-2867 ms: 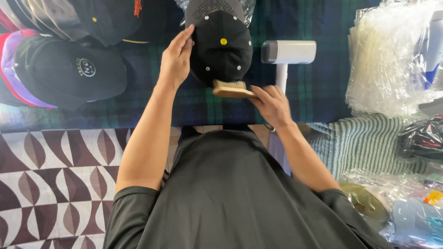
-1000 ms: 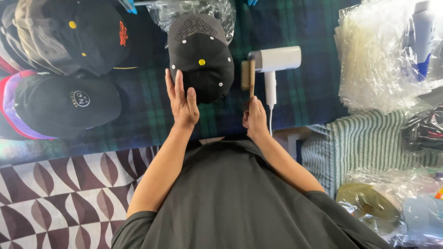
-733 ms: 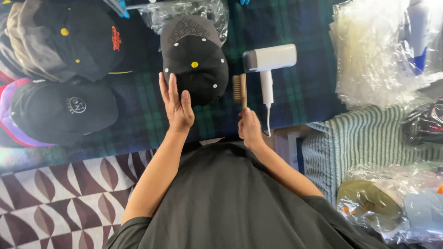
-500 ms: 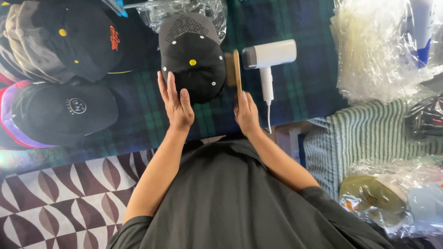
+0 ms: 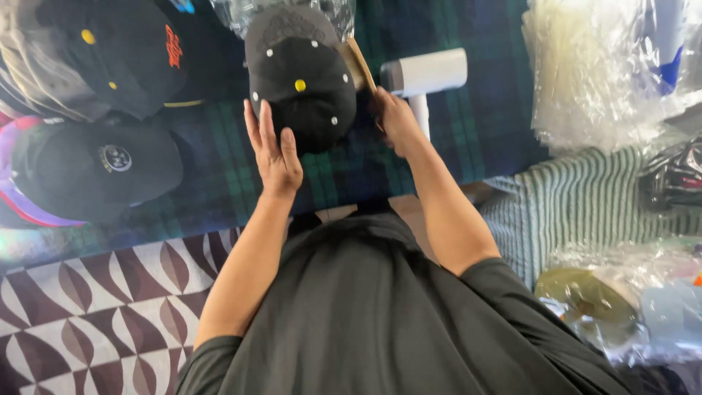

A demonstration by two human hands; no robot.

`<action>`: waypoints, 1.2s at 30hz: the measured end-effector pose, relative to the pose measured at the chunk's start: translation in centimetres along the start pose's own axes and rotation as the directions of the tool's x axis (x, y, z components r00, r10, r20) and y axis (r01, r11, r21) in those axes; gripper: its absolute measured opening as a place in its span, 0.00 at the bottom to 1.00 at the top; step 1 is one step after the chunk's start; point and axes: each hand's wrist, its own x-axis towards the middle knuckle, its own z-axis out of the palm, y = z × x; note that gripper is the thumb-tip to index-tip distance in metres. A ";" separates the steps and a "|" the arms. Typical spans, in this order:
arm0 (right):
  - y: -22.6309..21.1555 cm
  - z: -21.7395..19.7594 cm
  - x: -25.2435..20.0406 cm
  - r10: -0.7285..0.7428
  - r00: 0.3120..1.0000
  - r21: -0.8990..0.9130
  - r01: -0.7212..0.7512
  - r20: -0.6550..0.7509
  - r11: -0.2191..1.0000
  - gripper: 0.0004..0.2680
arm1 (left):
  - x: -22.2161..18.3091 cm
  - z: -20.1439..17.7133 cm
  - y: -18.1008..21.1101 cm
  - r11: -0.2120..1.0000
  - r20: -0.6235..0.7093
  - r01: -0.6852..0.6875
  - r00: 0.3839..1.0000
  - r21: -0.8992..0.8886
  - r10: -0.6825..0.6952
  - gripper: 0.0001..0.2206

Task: Brushing a baseball cap with a wooden brush and then using a handheld steamer to clean and refresh it.

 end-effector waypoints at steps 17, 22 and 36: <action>10.3 0.3 -10.9 -0.394 0.914 -0.148 0.378 -0.100 0.914 0.13 | -1.9 -0.4 -0.4 0.998 0.011 0.049 0.999 0.029 -0.050 0.24; 14.6 1.6 -7.3 -0.162 0.976 -0.337 0.104 -0.149 0.936 0.18 | -0.2 0.1 -0.4 1.000 0.004 -0.003 1.000 0.014 0.003 0.23; 18.8 0.8 -8.5 -0.674 0.738 -0.465 0.608 0.032 0.644 0.12 | -0.6 0.0 -0.7 0.999 0.023 0.018 1.000 -0.032 -0.018 0.23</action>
